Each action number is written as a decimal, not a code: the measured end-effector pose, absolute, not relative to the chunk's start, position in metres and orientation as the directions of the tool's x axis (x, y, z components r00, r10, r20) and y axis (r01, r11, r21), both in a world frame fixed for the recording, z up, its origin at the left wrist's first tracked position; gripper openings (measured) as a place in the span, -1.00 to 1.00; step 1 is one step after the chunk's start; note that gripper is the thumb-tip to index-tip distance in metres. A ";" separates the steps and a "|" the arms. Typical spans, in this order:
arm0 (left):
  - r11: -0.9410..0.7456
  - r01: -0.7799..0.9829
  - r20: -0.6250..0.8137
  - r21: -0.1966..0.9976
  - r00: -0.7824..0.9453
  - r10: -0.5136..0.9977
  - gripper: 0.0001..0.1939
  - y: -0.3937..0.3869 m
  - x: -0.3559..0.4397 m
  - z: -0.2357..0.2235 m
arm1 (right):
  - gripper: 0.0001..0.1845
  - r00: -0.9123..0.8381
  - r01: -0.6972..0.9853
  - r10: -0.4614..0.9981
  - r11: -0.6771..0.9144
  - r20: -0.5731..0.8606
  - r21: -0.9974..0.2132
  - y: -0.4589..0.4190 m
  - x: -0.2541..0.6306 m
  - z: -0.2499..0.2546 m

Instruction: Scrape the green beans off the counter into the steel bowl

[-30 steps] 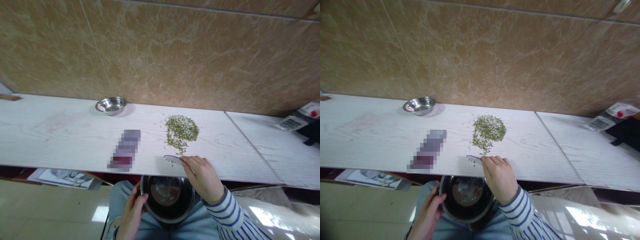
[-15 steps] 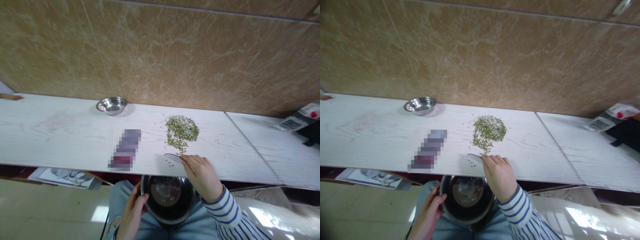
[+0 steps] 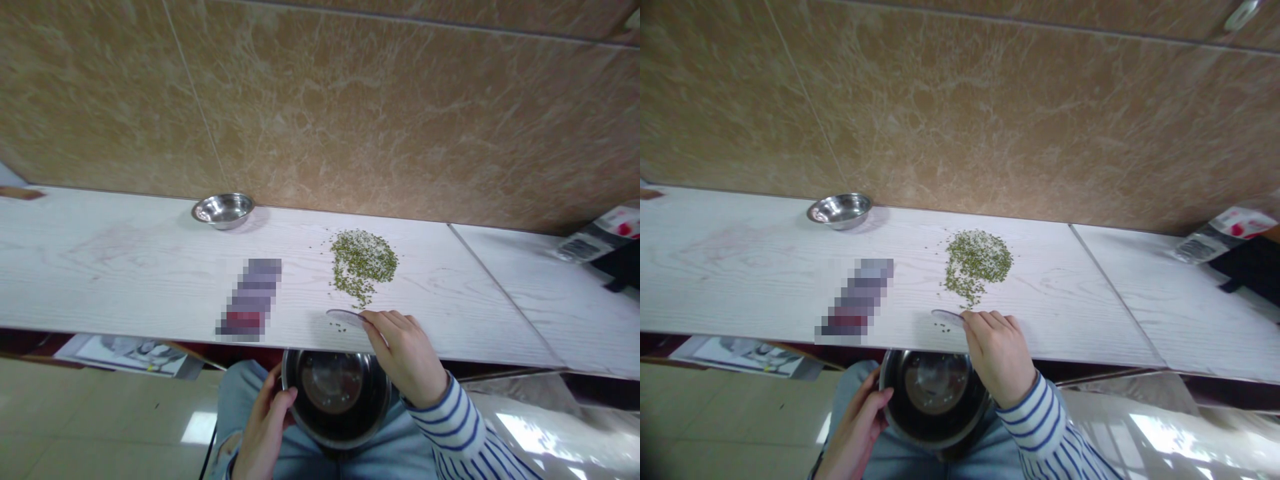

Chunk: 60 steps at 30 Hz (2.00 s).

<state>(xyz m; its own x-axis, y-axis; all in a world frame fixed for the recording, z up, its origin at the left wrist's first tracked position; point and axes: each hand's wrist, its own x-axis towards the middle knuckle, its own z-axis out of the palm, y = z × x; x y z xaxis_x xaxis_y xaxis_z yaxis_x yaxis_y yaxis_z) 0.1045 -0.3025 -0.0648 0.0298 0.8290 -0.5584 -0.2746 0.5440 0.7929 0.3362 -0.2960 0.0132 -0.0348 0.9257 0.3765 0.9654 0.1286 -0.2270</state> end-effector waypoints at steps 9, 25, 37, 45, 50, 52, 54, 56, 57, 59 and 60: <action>0.544 -0.251 -0.559 0.800 0.017 0.829 -0.43 -0.306 0.101 -0.069 | -0.80 -0.052 0.965 0.932 0.138 0.358 -0.221 -0.293 0.332 0.012; 0.543 -0.244 -0.555 0.804 0.021 0.831 -0.43 -0.308 0.102 -0.063 | -0.75 -0.084 0.937 0.939 0.188 0.333 -0.296 -0.309 0.325 0.015; 0.524 -0.206 -0.531 0.826 0.025 0.847 -0.44 -0.309 0.105 -0.060 | -0.82 -0.114 0.928 0.946 0.210 0.304 -0.307 -0.318 0.325 0.020; 0.496 -0.226 -0.500 0.839 0.042 0.865 -0.53 -0.309 0.105 -0.064 | -0.79 -0.127 0.916 0.948 0.225 0.292 -0.331 -0.322 0.324 0.020; 0.527 -0.216 -0.528 0.822 0.061 0.847 -0.49 -0.308 0.104 -0.063 | -0.78 -0.143 0.912 0.948 0.238 0.283 -0.335 -0.325 0.325 0.022; 0.544 -0.218 -0.547 0.810 0.050 0.835 -0.46 -0.308 0.104 -0.061 | -0.78 -0.144 0.910 0.949 0.238 0.279 -0.340 -0.326 0.328 0.023; 0.559 -0.211 -0.567 0.802 0.028 0.823 -0.45 -0.307 0.104 -0.061 | -0.77 -0.130 0.910 0.949 0.230 0.289 -0.346 -0.328 0.332 0.023; 0.569 -0.194 -0.578 0.799 0.011 0.816 -0.44 -0.307 0.104 -0.061 | -0.76 -0.108 0.915 0.946 0.215 0.306 -0.342 -0.330 0.338 0.022; 0.572 -0.185 -0.580 0.799 0.014 0.814 -0.45 -0.307 0.104 -0.062 | -0.75 -0.094 0.920 0.945 0.203 0.314 -0.334 -0.331 0.342 0.022; 0.573 -0.173 -0.578 0.801 0.026 0.816 -0.46 -0.307 0.105 -0.064 | -0.74 -0.064 0.935 0.939 0.175 0.338 -0.309 -0.333 0.352 0.021; 0.568 -0.168 -0.571 0.806 0.033 0.820 -0.47 -0.307 0.105 -0.065 | -0.73 -0.052 0.941 0.932 0.165 0.358 -0.294 -0.334 0.357 0.020</action>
